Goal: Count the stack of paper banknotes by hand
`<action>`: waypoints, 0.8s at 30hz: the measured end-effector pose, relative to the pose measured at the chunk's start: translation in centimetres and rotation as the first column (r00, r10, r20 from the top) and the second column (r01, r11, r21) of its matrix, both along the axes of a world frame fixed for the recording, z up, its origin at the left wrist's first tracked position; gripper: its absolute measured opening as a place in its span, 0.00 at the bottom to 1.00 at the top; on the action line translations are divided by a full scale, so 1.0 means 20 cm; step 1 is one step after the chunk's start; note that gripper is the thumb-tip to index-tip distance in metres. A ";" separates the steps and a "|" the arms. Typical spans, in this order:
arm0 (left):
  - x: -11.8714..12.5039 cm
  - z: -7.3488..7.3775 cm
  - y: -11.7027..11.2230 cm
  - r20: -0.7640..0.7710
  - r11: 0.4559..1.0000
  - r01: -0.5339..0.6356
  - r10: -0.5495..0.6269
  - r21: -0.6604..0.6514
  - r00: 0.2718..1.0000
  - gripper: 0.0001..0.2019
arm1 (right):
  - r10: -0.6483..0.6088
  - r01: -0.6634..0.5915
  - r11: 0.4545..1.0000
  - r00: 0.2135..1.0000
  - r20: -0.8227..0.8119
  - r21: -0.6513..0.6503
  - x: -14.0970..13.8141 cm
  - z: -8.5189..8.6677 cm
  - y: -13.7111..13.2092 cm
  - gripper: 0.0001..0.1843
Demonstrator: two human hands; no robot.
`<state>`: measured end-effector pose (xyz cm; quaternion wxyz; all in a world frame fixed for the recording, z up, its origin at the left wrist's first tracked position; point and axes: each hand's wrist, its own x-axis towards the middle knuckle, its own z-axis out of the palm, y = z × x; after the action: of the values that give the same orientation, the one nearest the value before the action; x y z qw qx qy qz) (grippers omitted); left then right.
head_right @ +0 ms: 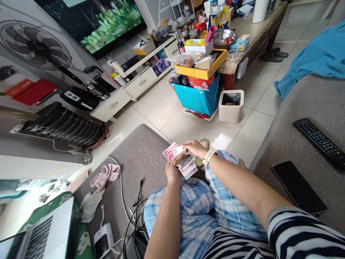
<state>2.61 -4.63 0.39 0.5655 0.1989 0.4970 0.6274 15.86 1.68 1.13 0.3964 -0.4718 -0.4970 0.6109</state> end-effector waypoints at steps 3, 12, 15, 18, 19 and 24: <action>0.00 -0.01 0.00 0.024 1.000 -0.020 0.021 -0.010 0.999 0.16 | 0.042 -0.042 0.999 0.999 0.016 -0.002 0.00 0.01 -0.01 0.21; -0.01 0.01 0.00 0.028 0.995 -0.074 0.077 -0.072 0.997 0.13 | 0.070 -0.070 0.997 0.998 -0.003 0.013 0.00 -0.01 -0.01 0.19; -0.01 0.01 0.00 0.056 0.990 -0.105 0.110 -0.097 0.992 0.14 | 0.076 -0.076 0.997 0.996 -0.046 -0.002 0.00 -0.01 0.00 0.19; -0.02 0.00 0.01 0.090 0.988 -0.115 0.124 -0.106 0.988 0.14 | 0.097 -0.100 0.995 0.990 -0.100 -0.024 0.00 0.01 -0.01 0.19; -0.02 0.00 0.01 0.103 0.988 -0.110 0.122 -0.108 0.987 0.14 | 0.106 -0.110 0.994 0.988 -0.115 -0.028 0.00 0.01 -0.01 0.19; -0.01 0.02 0.01 0.107 0.986 -0.117 0.130 -0.119 0.986 0.13 | 0.130 -0.137 0.990 0.981 -0.144 -0.036 0.00 0.05 -0.02 0.18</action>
<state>2.39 -4.39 0.79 0.5634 0.0993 0.5099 0.6425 15.82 1.32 2.06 0.3780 -0.4018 -0.4840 0.6793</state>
